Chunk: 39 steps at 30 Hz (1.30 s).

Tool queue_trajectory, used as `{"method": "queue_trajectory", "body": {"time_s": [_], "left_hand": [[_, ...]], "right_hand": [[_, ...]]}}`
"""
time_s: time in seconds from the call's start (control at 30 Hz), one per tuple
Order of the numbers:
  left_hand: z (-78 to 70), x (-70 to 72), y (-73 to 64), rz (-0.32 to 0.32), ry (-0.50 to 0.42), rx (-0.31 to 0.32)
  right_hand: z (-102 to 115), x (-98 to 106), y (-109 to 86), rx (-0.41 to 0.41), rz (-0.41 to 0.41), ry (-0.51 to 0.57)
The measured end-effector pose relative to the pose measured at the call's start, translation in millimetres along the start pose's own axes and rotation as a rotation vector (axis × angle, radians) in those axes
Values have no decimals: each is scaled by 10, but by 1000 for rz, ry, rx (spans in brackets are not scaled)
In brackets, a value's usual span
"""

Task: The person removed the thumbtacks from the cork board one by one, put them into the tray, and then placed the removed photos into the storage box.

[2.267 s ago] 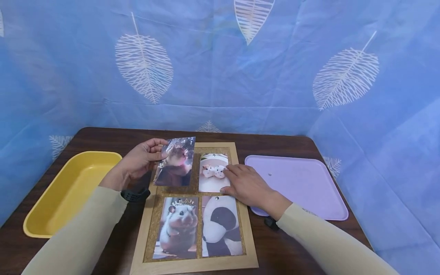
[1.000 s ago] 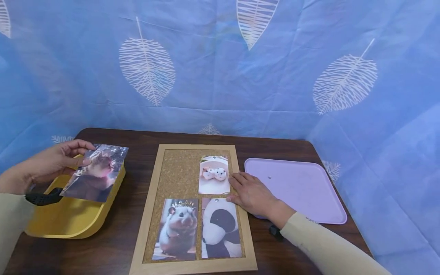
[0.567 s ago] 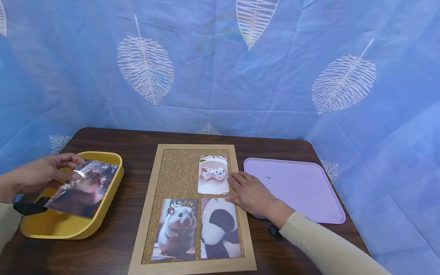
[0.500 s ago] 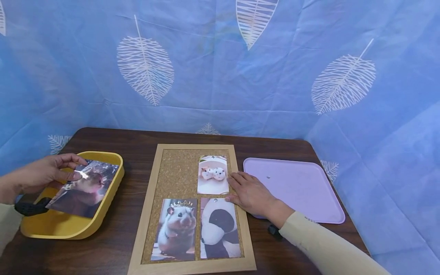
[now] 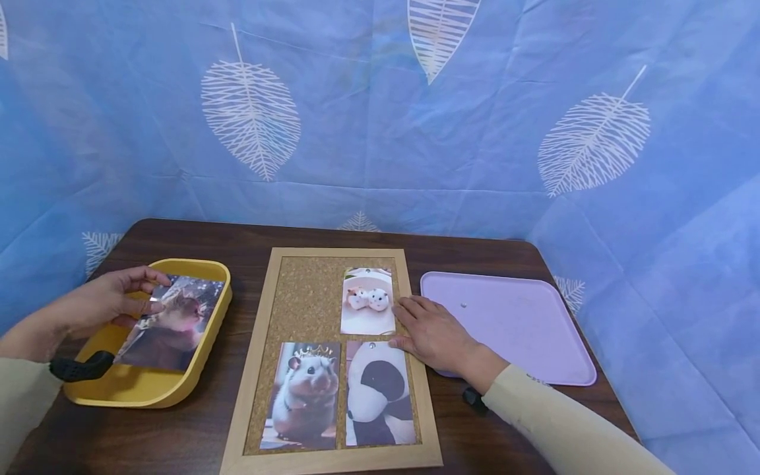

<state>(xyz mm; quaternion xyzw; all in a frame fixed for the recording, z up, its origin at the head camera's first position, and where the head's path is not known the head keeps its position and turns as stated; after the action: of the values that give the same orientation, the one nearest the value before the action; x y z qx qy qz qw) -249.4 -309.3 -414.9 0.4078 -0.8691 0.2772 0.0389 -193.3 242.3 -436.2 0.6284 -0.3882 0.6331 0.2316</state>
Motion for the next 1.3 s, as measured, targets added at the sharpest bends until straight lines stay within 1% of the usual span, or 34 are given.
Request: {"method": "queue_trajectory", "body": {"time_s": [0.17,0.33,0.4,0.5,0.77,0.87,1.0,1.13,1.23,1.3], "left_hand": [[16,-4,-5,11,-9,24],[-1,-28,-20,-15,65,77],[-9,-43,-22,-15,90,101],[-23,-64,-27,-8,101,126],[-38,-92,-35,-14,119,135],[-51,-114,-38,-13,154,144],[-94,-159,-49,-34,256,209],[-151,-209,-66,-77,360,307],[-206,-233,-79,-111,405,360],[-252,-237,-84,-129,417,376]], "right_hand": [[-4,-4,4,2,-5,-10],[-2,-6,5,-3,4,-2],[-1,-7,5,-7,10,4],[-1,-9,6,-10,15,9],[-2,-4,2,-6,8,12],[1,-1,1,-4,6,11],[2,-2,2,-2,9,14],[-1,-6,2,-1,8,15],[-4,-4,2,1,5,10],[-5,1,3,1,5,7]]}}
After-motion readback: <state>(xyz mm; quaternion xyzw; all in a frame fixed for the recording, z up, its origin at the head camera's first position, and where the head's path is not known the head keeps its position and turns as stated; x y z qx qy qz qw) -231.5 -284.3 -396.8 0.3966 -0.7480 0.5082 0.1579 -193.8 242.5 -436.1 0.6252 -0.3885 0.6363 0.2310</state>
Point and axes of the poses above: each hand's wrist, its own y-axis towards the middle knuckle, its own x-axis out of the back of the hand, z = x × y, the point moved 3 cm from there along y, towards the middle knuckle, and after that the axes turned 15 degrees about z, right-handed, at the moved point
